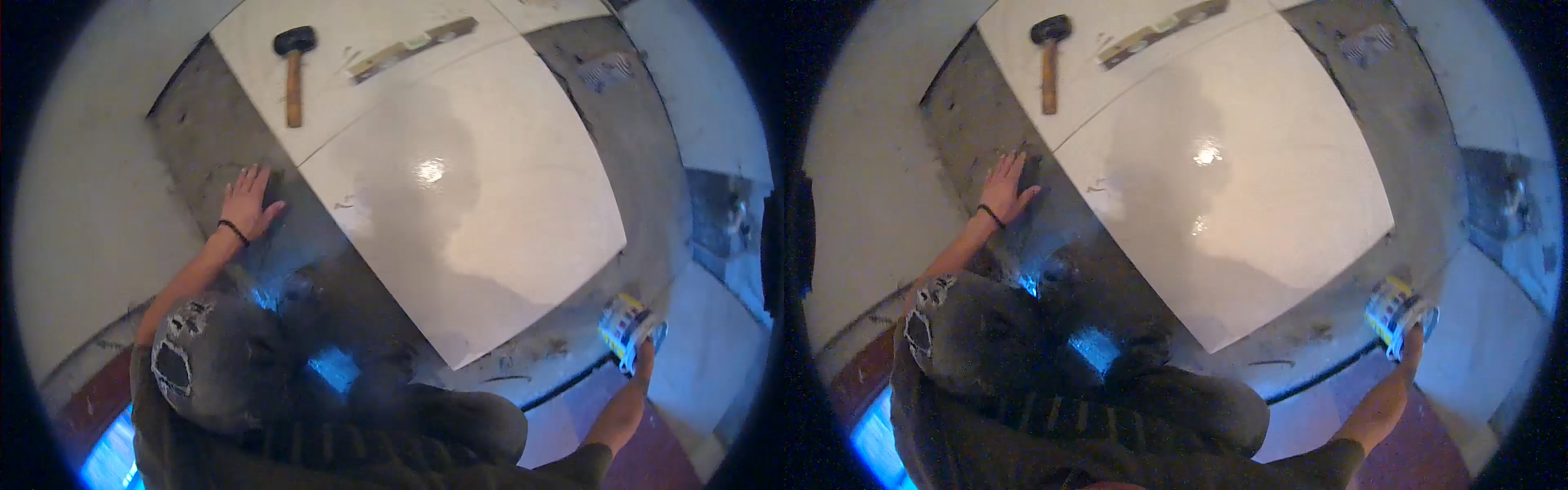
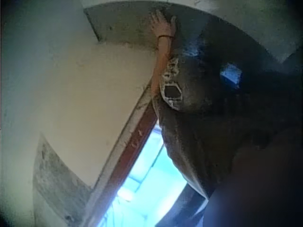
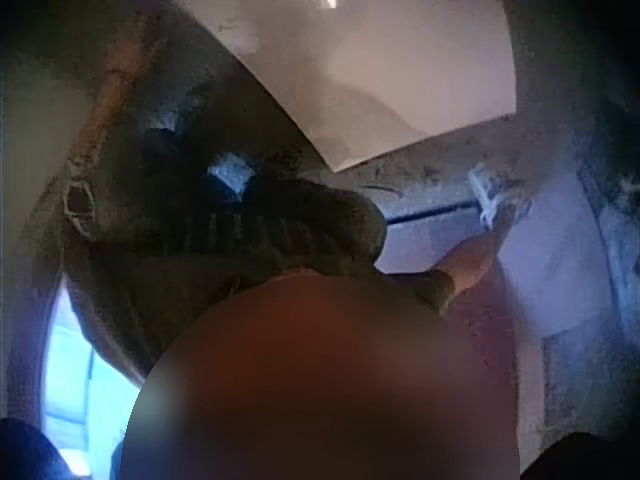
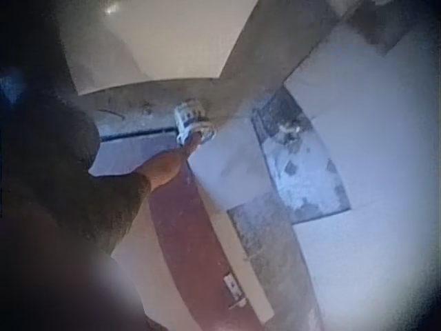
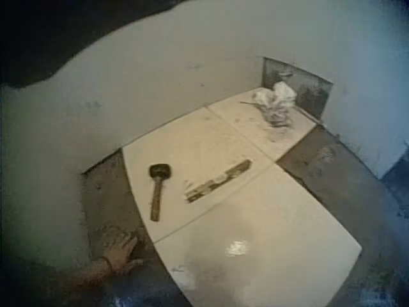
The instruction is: The person installs a tile onto a bed of mortar by hand, checks the alignment with a level, and taps the tile into place using a rubber mallet before wiping the surface with a sponge.
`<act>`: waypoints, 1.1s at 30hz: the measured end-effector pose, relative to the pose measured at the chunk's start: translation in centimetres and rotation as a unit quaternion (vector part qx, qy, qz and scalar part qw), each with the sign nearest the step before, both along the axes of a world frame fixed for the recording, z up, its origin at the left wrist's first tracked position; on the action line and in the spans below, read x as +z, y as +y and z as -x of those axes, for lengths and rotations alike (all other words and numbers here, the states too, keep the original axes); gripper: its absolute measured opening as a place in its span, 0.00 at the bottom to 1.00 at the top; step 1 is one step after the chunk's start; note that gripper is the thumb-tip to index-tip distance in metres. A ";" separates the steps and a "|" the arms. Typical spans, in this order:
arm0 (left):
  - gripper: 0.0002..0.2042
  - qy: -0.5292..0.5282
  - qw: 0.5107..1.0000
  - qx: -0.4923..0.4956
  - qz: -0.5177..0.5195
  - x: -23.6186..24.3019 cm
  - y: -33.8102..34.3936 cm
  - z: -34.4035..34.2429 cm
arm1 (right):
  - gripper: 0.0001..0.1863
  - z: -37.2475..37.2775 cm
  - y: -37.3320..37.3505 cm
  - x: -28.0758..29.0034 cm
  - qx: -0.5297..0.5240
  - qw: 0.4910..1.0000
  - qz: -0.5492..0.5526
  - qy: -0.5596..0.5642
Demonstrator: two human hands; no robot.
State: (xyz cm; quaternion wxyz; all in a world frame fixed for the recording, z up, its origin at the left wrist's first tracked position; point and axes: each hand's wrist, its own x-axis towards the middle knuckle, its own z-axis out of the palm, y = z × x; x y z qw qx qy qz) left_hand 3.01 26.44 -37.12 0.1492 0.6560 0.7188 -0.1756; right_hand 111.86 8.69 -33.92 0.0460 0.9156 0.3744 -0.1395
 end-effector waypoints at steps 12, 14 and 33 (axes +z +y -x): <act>0.34 -0.027 0.998 0.044 0.032 0.9 -5.0 2.8 | 0.19 3.1 1.8 -0.6 -0.171 0.959 -0.169 0.147; 0.35 -0.071 0.995 0.047 0.043 0.8 -4.9 2.6 | 0.19 3.2 2.1 -0.7 -0.183 0.951 -0.187 0.167; 0.36 0.048 0.986 -0.156 -0.038 -3.5 1.3 -2.5 | 0.25 4.0 5.5 -1.1 -0.252 0.801 -0.305 0.449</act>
